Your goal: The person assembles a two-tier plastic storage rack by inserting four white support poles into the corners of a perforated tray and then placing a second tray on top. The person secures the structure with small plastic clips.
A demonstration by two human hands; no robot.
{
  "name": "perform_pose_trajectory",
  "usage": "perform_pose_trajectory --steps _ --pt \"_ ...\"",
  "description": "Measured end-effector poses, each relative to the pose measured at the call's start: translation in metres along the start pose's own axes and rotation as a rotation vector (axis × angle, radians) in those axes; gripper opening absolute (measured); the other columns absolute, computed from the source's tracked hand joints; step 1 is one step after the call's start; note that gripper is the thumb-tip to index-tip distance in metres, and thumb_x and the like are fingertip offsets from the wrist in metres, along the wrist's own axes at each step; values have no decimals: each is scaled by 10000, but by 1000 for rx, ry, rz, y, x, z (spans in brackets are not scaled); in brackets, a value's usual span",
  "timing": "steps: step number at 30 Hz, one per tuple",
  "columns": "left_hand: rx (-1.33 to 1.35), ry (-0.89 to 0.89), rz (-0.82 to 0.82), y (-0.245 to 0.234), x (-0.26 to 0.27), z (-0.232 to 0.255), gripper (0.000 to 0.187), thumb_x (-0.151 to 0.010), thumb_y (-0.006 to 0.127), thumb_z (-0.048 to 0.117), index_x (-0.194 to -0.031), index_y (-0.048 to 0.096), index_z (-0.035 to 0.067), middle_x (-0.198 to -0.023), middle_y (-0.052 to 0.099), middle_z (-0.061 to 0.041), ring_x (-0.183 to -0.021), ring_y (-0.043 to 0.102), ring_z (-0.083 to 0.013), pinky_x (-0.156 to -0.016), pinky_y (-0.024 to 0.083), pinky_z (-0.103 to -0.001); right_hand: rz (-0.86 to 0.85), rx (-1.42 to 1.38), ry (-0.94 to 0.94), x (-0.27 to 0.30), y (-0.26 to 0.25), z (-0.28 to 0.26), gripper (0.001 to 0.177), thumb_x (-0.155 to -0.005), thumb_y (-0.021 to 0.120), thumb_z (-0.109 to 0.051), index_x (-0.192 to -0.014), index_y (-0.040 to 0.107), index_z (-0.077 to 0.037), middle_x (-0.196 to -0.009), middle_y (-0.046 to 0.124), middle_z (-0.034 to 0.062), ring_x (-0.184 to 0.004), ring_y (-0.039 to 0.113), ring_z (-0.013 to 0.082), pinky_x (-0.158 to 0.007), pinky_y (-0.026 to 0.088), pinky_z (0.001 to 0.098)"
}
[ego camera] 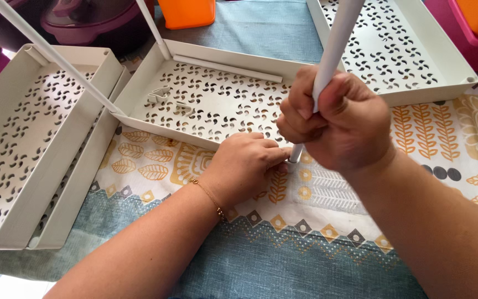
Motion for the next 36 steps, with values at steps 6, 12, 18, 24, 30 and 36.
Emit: perform_pose_trajectory --steps 6,12,18,24,30,36 --pt "-39 -7 -14 -1 0 -1 231 -828 690 177 -1047 762 197 -820 706 22 -806 668 -231 -725 523 -404 432 459 -277 11 21 -3 595 -1058 498 -597 -969 458 -11 -709 346 21 -591 293 128 -554 276 315" --pt "31 4 2 -7 -3 -4 218 -867 730 201 -1076 746 143 -897 718 -19 -861 671 -247 -787 531 -406 279 533 -38 -15 -51 8 507 -1065 558 -500 -1018 588 5 -780 597 101 -696 567 221 -651 467 355" --pt "187 -43 174 -40 -3 12 499 -899 792 204 -1352 630 74 -1128 666 -146 -1065 642 -311 -947 540 -400 495 1752 510 -10 -100 36 495 -947 611 -342 -1272 454 -4 -913 714 278 -858 714 470 -821 542 582" --pt "558 -307 162 -45 -6 25 602 -942 747 209 -1469 503 50 -1330 656 -127 -1280 643 -236 -1080 524 -365 548 1592 405 -6 -114 50 457 -938 596 -231 -1321 433 -43 -1014 696 340 -956 676 525 -904 515 583" --pt "884 -405 99 -15 -23 24 498 -963 748 279 -1332 532 24 -1191 649 -89 -1127 596 -145 -999 499 -309 538 1513 483 -3 -129 59 532 -931 592 -239 -1366 379 -17 -1032 692 320 -976 695 492 -885 534 556" --pt "1056 -606 227 16 -48 9 348 -990 730 334 -801 630 59 -720 546 66 -657 421 -41 -580 396 -228 555 1481 457 -10 -130 58 639 -875 670 -235 -1350 350 48 -968 680 346 -922 684 504 -872 534 524"
Point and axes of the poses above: each hand's wrist, its own x-axis away from the middle knuckle, its own y-axis out of the palm, z = x × y, the point moved 6 cm from there along -x, towards the middle knuckle
